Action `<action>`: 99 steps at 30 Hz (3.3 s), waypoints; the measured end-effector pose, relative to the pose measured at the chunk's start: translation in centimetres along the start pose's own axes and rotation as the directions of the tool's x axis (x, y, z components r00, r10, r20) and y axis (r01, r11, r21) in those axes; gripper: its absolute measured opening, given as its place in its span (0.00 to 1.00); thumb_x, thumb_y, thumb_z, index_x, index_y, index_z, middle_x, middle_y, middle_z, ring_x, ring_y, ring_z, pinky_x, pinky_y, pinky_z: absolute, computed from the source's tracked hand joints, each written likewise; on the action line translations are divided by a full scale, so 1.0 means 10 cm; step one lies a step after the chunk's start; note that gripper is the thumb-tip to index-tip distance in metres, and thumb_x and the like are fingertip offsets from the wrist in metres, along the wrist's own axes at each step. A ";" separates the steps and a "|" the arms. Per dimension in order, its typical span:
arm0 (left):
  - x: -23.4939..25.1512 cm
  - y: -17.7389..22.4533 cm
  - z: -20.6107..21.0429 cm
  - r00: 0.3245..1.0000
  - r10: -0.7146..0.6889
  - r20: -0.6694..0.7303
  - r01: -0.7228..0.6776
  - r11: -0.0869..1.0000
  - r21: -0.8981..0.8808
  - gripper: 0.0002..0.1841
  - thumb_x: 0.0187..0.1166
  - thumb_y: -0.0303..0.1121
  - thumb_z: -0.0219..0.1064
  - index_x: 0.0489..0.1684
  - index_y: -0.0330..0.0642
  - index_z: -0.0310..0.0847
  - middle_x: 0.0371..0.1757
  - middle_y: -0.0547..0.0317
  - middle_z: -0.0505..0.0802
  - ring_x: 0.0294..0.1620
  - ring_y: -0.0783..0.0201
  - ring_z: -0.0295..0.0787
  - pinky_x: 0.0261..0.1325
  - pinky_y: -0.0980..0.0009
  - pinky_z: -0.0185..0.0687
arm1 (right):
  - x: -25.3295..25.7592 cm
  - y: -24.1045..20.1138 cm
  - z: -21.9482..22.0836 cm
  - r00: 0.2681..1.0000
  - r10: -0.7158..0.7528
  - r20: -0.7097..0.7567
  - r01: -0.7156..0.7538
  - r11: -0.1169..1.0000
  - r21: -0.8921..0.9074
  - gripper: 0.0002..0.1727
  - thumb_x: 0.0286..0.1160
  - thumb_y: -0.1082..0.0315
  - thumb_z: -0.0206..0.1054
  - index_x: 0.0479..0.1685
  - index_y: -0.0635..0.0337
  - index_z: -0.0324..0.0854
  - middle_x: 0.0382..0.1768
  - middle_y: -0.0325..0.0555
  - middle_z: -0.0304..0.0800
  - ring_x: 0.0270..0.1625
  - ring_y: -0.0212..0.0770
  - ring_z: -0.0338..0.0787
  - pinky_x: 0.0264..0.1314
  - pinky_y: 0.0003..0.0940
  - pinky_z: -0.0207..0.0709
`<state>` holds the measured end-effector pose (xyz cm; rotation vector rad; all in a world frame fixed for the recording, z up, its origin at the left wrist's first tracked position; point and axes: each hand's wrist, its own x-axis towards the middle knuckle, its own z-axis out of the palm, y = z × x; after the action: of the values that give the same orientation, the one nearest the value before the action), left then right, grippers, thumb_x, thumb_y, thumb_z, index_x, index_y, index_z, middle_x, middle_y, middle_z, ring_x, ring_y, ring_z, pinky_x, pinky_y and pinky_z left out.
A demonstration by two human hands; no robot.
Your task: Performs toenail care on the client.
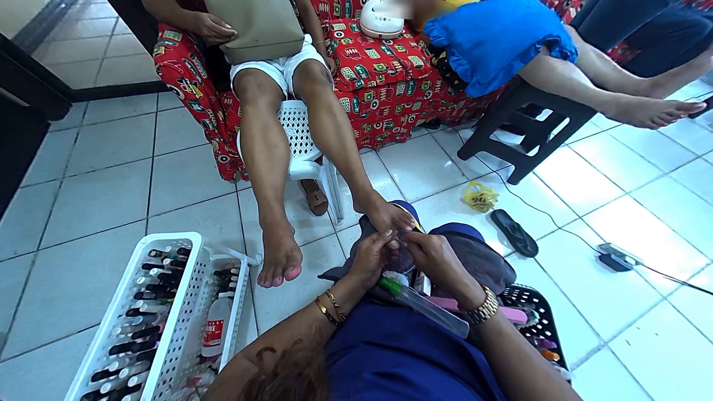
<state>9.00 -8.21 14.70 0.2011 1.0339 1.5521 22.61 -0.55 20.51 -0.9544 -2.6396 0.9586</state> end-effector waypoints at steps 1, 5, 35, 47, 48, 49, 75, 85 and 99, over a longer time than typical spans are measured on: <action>0.00 0.00 0.00 1.000 -0.004 0.003 0.004 1.000 -0.005 0.12 0.92 0.30 0.53 0.43 0.33 0.79 0.26 0.60 0.88 0.25 0.71 0.86 0.35 0.78 0.86 | 0.00 0.01 -0.02 0.999 0.032 0.023 -0.033 0.998 0.046 0.17 0.85 0.72 0.52 0.54 0.69 0.89 0.33 0.56 0.91 0.32 0.47 0.88 0.44 0.45 0.81; -0.01 0.01 -0.01 1.000 -0.005 0.012 0.005 1.000 -0.002 0.13 0.93 0.31 0.52 0.40 0.35 0.79 0.27 0.60 0.88 0.25 0.71 0.86 0.35 0.77 0.86 | -0.05 0.03 -0.07 0.994 0.100 0.048 -0.107 0.982 0.159 0.16 0.87 0.70 0.54 0.56 0.65 0.89 0.29 0.47 0.89 0.24 0.32 0.84 0.35 0.31 0.81; -0.01 0.00 0.01 1.000 -0.005 0.002 0.005 1.000 0.000 0.12 0.92 0.29 0.52 0.42 0.34 0.80 0.27 0.60 0.89 0.25 0.71 0.87 0.34 0.78 0.86 | -0.16 -0.04 0.23 0.972 -0.013 -0.235 -0.013 0.994 -0.109 0.16 0.80 0.71 0.58 0.46 0.65 0.93 0.31 0.60 0.94 0.38 0.62 0.94 0.44 0.62 0.80; -0.01 0.01 0.00 1.000 -0.009 -0.001 0.009 1.000 -0.019 0.12 0.92 0.30 0.52 0.42 0.34 0.79 0.27 0.59 0.88 0.26 0.71 0.86 0.36 0.77 0.86 | -0.08 0.06 0.09 0.994 0.080 -0.068 -0.069 0.986 0.149 0.17 0.85 0.71 0.54 0.54 0.67 0.90 0.30 0.51 0.91 0.27 0.40 0.87 0.38 0.39 0.82; -0.01 0.01 0.00 1.000 -0.009 0.003 0.009 1.000 -0.016 0.12 0.92 0.30 0.52 0.42 0.34 0.79 0.27 0.59 0.88 0.26 0.70 0.86 0.36 0.77 0.86 | -0.08 0.05 0.05 0.994 0.103 -0.037 -0.095 0.979 0.178 0.17 0.86 0.71 0.54 0.55 0.66 0.89 0.28 0.49 0.90 0.25 0.36 0.85 0.36 0.35 0.80; -0.01 0.01 0.00 1.000 -0.006 0.005 0.006 1.000 -0.013 0.12 0.92 0.30 0.52 0.42 0.34 0.79 0.27 0.59 0.88 0.26 0.70 0.86 0.36 0.77 0.86 | -0.08 0.05 0.03 0.993 0.116 -0.019 -0.110 0.975 0.191 0.16 0.86 0.70 0.55 0.56 0.65 0.89 0.27 0.46 0.89 0.24 0.33 0.83 0.34 0.32 0.80; -0.02 0.01 0.00 1.000 0.000 0.002 0.000 1.000 0.002 0.11 0.92 0.30 0.53 0.42 0.34 0.79 0.28 0.60 0.88 0.26 0.71 0.87 0.36 0.77 0.86 | 0.02 -0.12 -0.14 0.990 0.081 0.116 -0.064 0.987 -0.145 0.18 0.86 0.69 0.54 0.54 0.63 0.92 0.41 0.60 0.95 0.49 0.60 0.93 0.57 0.60 0.77; -0.02 0.01 0.01 1.000 0.003 0.012 -0.003 1.000 -0.003 0.12 0.92 0.30 0.52 0.43 0.34 0.79 0.27 0.60 0.88 0.25 0.71 0.86 0.35 0.78 0.86 | 0.03 -0.10 -0.11 0.993 0.045 0.112 -0.029 0.989 -0.145 0.18 0.87 0.70 0.53 0.52 0.66 0.91 0.41 0.61 0.94 0.51 0.61 0.92 0.59 0.60 0.77; -0.01 0.00 0.00 1.000 0.001 0.012 -0.001 1.000 -0.006 0.12 0.92 0.30 0.52 0.45 0.33 0.79 0.27 0.59 0.88 0.25 0.71 0.86 0.36 0.77 0.86 | 0.06 0.09 -0.14 0.986 0.087 0.144 -0.115 0.973 0.198 0.16 0.88 0.69 0.55 0.55 0.65 0.89 0.26 0.42 0.87 0.22 0.28 0.81 0.32 0.27 0.79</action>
<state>9.03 -8.34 14.72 0.2068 1.0200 1.5527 23.14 1.05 20.96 -1.0148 -2.5521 1.3348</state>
